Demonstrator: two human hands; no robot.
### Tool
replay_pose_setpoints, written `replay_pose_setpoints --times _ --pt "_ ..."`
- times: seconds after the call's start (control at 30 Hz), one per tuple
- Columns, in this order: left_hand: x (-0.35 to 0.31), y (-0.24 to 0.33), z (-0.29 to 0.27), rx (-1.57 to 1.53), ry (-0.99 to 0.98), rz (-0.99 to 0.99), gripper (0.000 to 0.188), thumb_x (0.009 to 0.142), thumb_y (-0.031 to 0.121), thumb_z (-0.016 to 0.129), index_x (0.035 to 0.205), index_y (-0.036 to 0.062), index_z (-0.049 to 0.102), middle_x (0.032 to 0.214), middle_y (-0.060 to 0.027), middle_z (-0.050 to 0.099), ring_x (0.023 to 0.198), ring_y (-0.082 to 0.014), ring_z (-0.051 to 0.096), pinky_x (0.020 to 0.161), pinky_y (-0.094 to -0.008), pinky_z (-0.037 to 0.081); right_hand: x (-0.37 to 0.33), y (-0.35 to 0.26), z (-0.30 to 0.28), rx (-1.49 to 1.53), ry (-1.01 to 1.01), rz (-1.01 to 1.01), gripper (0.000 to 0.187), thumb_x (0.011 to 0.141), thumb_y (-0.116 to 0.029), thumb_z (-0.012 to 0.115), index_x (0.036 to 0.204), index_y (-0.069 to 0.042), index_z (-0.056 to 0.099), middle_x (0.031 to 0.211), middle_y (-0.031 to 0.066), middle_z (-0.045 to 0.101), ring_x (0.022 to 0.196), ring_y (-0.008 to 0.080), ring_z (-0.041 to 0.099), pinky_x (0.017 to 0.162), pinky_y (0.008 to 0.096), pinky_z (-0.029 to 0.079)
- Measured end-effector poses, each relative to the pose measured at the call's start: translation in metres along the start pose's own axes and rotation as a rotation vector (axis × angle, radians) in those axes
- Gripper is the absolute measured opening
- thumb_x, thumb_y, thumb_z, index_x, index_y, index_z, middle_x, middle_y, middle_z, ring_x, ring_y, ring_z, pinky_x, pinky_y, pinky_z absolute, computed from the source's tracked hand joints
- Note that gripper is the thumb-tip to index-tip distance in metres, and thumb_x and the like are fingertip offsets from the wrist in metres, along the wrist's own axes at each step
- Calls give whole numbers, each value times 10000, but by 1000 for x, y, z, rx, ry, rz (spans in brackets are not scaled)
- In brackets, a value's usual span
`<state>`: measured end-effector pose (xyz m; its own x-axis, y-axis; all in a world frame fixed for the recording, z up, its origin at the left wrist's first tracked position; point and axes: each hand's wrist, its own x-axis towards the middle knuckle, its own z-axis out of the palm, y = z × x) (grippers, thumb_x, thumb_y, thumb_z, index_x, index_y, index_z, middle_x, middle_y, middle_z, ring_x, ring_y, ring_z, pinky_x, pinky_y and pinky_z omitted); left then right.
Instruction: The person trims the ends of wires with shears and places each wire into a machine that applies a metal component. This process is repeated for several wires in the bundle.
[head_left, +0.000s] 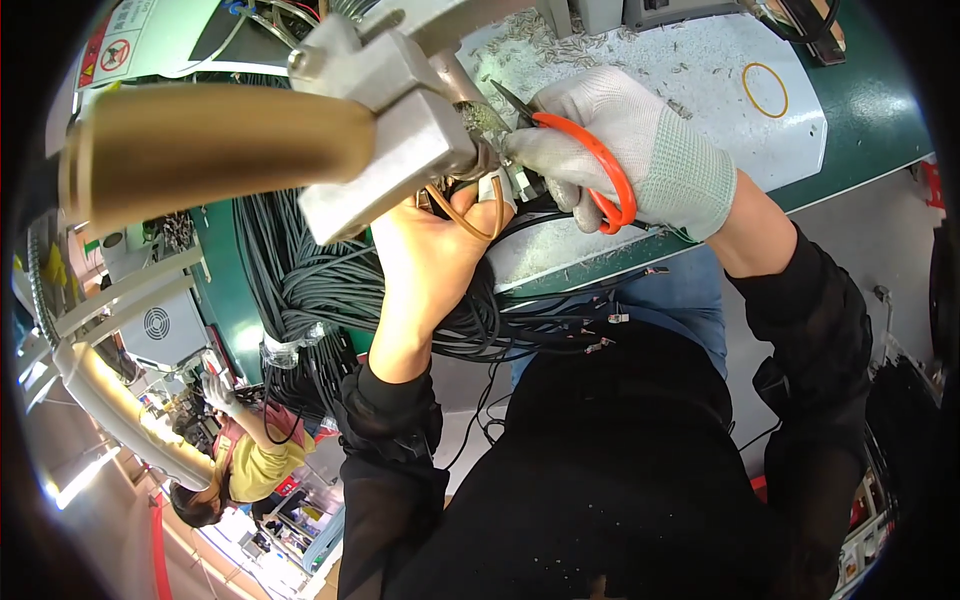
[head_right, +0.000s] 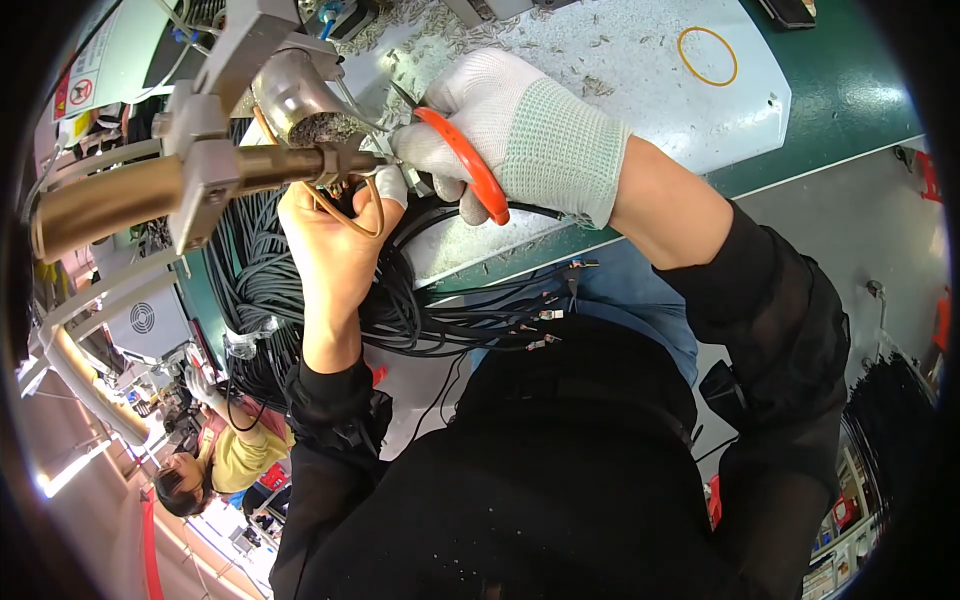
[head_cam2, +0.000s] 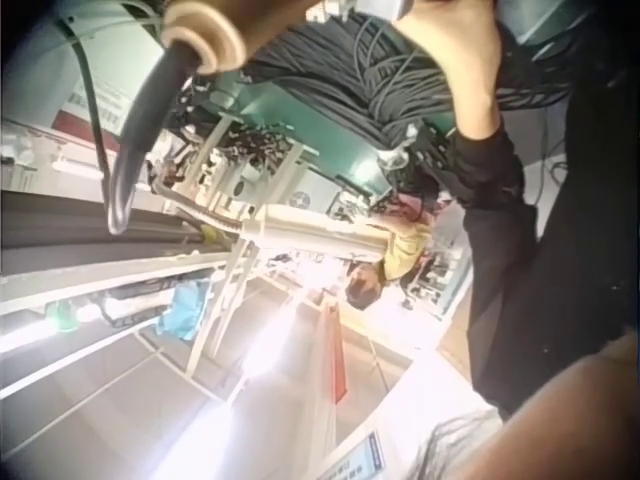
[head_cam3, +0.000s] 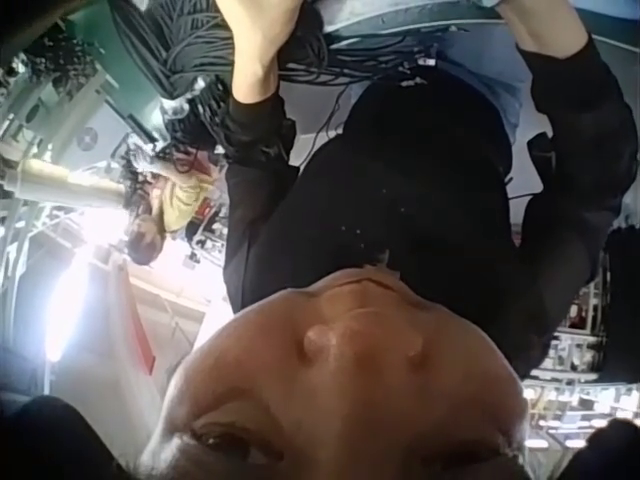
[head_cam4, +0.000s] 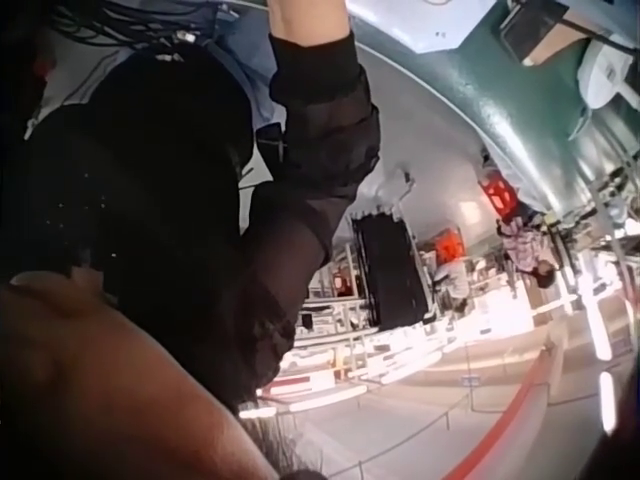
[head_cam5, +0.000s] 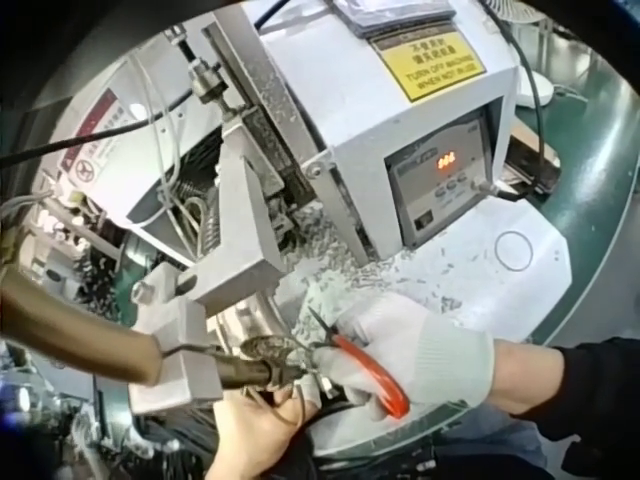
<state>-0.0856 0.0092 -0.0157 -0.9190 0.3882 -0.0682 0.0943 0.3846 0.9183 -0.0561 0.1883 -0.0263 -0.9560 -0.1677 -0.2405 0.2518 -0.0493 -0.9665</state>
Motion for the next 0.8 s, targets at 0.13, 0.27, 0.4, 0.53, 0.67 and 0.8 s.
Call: replay_pose_setpoints --times 0.13,0.27,0.4,0.53,0.67,0.8 --pt "2 -7 -5 24 -56 13 137 769 55 647 848 -4 551 747 -46 578 646 -88 542 565 -239 459 -5 -8 2 35 39 98 281 863 -191 578 659 -1 539 481 52 513 373 117 504 342 240 370" --pt "-1 -38 -23 -721 -365 -229 161 861 97 555 983 -4 527 803 -84 591 669 -119 561 570 -237 469 -11 -7 3 -4 56 76 267 847 -191 580 674 7 535 490 54 524 378 115 510 362 236 390" --pt "-32 -33 -24 -1156 -424 -428 179 924 122 456 1055 7 494 781 -75 555 641 -128 523 569 -239 458 -39 -6 11 -9 15 24 224 844 -167 567 713 14 547 507 54 536 396 113 524 398 228 416" --pt "-61 -8 -21 -984 -294 -479 164 942 123 418 1050 20 487 736 -49 510 599 -121 462 561 -253 435 -65 -14 24 27 36 130 267 840 -195 573 708 36 562 524 59 556 420 114 548 417 225 437" --pt "-72 -8 -15 -847 -108 -272 175 934 132 445 1002 -6 527 670 -29 467 539 -88 397 508 -237 363 -91 -21 27 46 118 201 226 826 -183 598 764 32 568 521 78 541 431 137 553 436 241 434" --pt "-76 5 -28 -516 -306 -219 167 909 115 506 1033 4 497 742 -26 522 615 -74 449 540 -230 382 -107 -28 38 -799 349 -76 199 788 -166 627 822 24 577 537 98 509 463 148 524 466 263 415"
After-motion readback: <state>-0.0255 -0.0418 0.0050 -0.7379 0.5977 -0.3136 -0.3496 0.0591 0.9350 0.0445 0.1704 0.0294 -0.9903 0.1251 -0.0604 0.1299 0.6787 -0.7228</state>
